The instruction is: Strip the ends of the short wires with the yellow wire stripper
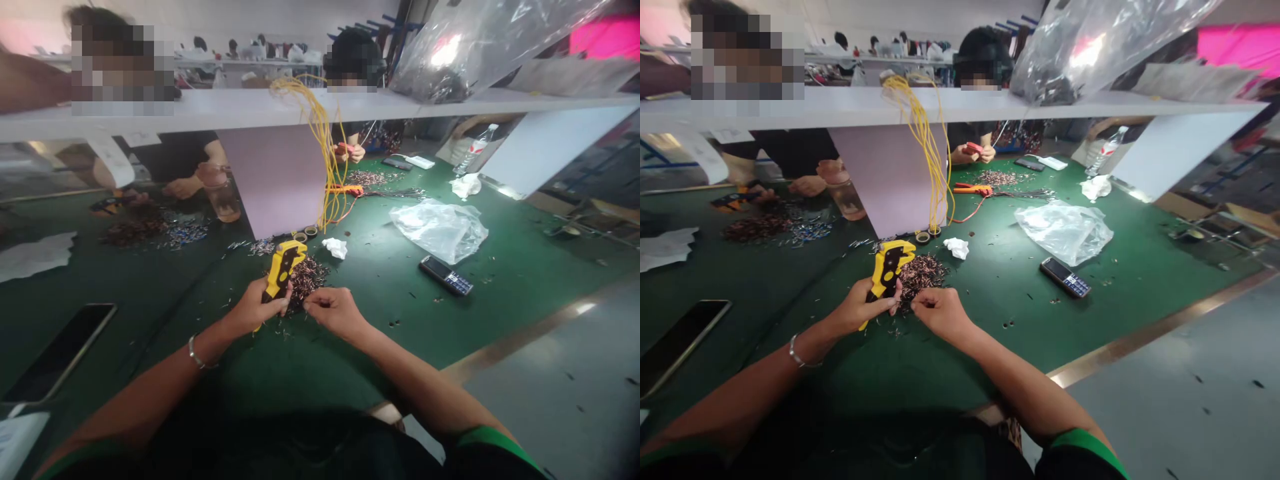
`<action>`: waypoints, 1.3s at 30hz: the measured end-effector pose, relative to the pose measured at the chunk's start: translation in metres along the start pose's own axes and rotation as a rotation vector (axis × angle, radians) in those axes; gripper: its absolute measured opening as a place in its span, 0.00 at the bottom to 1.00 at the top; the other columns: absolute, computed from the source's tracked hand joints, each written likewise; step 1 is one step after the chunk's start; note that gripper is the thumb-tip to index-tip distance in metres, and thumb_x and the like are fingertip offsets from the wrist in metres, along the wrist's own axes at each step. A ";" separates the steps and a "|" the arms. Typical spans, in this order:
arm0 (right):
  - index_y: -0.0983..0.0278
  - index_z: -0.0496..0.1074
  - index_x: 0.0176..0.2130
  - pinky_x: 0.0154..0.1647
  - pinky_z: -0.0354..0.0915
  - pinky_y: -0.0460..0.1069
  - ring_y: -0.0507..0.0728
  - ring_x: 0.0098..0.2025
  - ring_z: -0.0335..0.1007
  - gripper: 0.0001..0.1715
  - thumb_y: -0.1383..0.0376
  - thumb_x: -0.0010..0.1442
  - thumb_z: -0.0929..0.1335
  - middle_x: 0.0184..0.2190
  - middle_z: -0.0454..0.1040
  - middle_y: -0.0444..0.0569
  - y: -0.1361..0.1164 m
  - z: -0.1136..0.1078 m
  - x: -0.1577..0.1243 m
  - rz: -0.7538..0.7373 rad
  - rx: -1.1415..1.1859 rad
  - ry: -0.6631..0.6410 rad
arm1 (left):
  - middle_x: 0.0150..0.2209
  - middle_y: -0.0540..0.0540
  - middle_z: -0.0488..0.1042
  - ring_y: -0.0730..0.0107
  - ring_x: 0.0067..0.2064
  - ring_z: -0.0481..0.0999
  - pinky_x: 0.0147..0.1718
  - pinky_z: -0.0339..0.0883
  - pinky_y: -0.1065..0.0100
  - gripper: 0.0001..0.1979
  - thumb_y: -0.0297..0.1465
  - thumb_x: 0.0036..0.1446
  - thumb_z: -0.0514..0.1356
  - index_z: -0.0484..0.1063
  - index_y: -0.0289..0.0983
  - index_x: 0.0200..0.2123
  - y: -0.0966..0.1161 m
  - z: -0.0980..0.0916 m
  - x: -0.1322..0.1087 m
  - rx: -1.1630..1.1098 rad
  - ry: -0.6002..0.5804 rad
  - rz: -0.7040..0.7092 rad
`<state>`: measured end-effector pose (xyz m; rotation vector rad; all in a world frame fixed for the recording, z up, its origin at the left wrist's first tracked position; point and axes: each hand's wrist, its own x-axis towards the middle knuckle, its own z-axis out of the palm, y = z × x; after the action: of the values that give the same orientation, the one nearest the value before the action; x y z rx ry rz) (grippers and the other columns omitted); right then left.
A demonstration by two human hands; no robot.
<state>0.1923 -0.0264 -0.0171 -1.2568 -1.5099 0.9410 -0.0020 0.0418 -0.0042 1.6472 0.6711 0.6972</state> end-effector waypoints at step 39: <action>0.66 0.77 0.27 0.16 0.47 0.44 0.47 0.15 0.55 0.12 0.59 0.45 0.75 0.13 0.66 0.39 0.010 -0.014 0.017 0.214 0.487 0.159 | 0.36 0.46 0.74 0.66 0.32 0.75 0.35 0.69 0.60 0.21 0.31 0.45 0.67 0.70 0.34 0.44 0.004 0.006 -0.002 -0.312 -0.072 -0.190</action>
<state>0.2081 -0.0083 -0.0197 -1.1129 -0.9563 1.2277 0.0020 0.0359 -0.0015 1.2975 0.6237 0.5701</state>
